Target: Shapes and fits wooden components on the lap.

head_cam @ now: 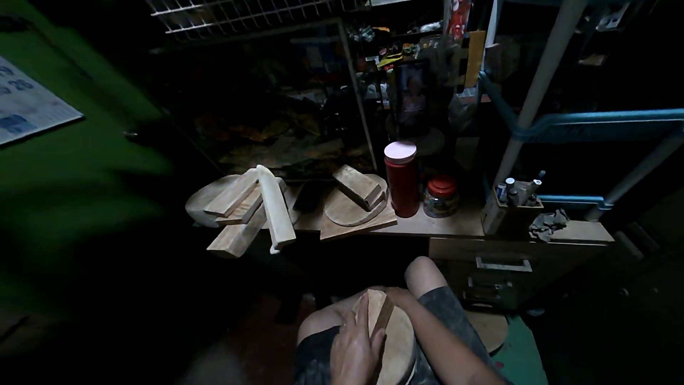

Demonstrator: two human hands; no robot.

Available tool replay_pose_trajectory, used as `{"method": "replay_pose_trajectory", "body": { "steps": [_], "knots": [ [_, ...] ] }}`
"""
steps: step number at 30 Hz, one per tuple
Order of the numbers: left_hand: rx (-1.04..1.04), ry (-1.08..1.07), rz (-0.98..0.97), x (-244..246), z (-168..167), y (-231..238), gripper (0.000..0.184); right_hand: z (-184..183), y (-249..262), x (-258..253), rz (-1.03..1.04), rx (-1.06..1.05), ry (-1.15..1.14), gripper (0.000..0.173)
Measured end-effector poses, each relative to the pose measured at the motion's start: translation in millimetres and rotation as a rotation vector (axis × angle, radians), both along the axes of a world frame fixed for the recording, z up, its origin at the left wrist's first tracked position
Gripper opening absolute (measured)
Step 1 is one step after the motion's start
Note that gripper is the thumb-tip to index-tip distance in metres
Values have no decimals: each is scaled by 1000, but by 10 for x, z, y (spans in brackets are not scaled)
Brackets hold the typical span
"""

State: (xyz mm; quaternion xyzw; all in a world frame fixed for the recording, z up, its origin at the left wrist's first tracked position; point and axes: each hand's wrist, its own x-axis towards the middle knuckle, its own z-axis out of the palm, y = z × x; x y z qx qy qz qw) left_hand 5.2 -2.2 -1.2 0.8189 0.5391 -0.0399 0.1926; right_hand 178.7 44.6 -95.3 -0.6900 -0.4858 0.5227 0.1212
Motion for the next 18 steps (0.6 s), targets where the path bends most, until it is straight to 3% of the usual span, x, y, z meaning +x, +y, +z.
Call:
{"method": "replay_pose_trajectory", "body": {
  "steps": [18],
  "knots": [
    [30, -17, -11, -9, -22, -13, 85, 30, -14, -1, -17, -15, 6, 49]
  ]
}}
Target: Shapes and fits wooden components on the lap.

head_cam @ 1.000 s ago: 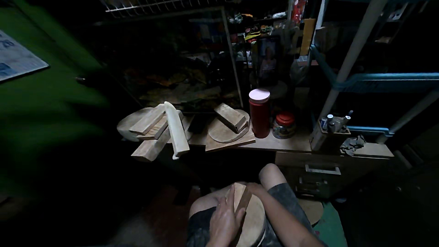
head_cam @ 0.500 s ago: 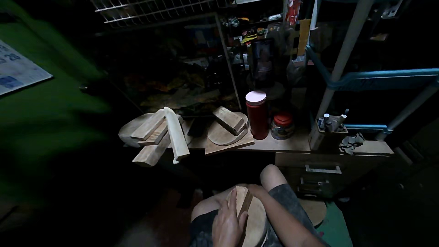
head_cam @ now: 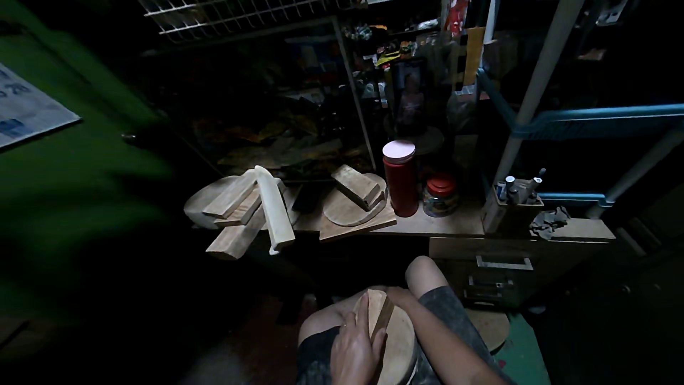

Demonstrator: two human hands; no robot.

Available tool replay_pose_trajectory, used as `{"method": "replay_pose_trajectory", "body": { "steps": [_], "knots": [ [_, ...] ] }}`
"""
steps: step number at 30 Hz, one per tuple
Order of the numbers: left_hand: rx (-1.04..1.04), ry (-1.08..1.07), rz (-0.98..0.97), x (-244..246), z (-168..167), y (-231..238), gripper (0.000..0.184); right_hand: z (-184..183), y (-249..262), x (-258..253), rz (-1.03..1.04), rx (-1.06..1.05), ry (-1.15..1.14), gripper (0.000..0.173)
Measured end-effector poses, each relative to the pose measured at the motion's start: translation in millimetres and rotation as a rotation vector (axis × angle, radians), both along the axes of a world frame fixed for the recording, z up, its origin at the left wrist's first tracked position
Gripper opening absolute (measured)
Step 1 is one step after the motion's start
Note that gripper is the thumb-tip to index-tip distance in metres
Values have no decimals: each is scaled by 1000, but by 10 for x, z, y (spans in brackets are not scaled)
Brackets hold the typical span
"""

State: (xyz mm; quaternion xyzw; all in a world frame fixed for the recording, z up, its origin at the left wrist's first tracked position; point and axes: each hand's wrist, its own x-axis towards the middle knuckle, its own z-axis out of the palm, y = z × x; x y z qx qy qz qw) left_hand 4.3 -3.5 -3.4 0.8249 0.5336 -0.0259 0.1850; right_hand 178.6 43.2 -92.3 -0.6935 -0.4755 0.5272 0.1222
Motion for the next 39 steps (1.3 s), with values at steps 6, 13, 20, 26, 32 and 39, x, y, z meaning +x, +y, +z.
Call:
{"method": "replay_pose_trajectory", "body": {
  "steps": [6, 13, 20, 26, 32, 39],
  "knots": [
    [3, 3, -2, -2, -5, -7, 86, -12, 8, -1, -17, -17, -15, 51],
    [10, 13, 1, 13, 3, -18, 85, -4, 8, -3, 9, -3, -31, 49],
    [21, 5, -14, 10, -11, -58, 85, 58, -34, -8, -30, -2, -9, 50],
    [52, -9, -28, -7, -41, -75, 83, 54, -32, -14, 10, 23, -58, 52],
    [44, -7, -15, -1, -33, -72, 82, 67, -25, -9, 23, 5, -65, 50],
    [45, 8, -13, 8, -21, -70, 82, -15, 27, -19, 61, -13, -90, 48]
  ]
}}
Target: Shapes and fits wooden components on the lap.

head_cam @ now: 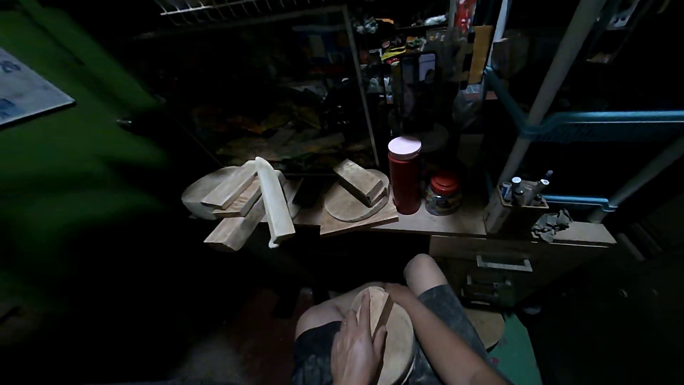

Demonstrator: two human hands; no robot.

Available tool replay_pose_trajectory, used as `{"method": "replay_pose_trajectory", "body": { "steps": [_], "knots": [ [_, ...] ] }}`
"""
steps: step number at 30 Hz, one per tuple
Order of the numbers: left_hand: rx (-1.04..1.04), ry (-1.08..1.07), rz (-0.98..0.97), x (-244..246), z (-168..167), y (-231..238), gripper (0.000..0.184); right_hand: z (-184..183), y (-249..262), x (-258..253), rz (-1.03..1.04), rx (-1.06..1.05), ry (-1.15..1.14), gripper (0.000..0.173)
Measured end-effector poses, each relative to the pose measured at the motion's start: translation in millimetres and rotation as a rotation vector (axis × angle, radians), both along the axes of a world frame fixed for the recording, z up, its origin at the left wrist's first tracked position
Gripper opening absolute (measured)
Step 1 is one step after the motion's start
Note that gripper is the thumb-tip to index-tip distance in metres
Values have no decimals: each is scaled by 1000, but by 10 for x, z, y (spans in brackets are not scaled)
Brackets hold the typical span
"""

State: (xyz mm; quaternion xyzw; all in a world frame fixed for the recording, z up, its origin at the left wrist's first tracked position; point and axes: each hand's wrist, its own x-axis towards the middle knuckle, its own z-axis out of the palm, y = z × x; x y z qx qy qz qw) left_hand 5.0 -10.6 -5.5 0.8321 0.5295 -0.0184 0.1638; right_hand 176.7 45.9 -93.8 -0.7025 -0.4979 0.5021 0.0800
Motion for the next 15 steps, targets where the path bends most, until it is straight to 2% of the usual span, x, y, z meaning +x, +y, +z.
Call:
{"method": "replay_pose_trajectory", "body": {
  "steps": [15],
  "knots": [
    [3, 8, -9, 8, -2, 7, 82, 11, 0, 18, -12, 3, 24, 49]
  ]
}}
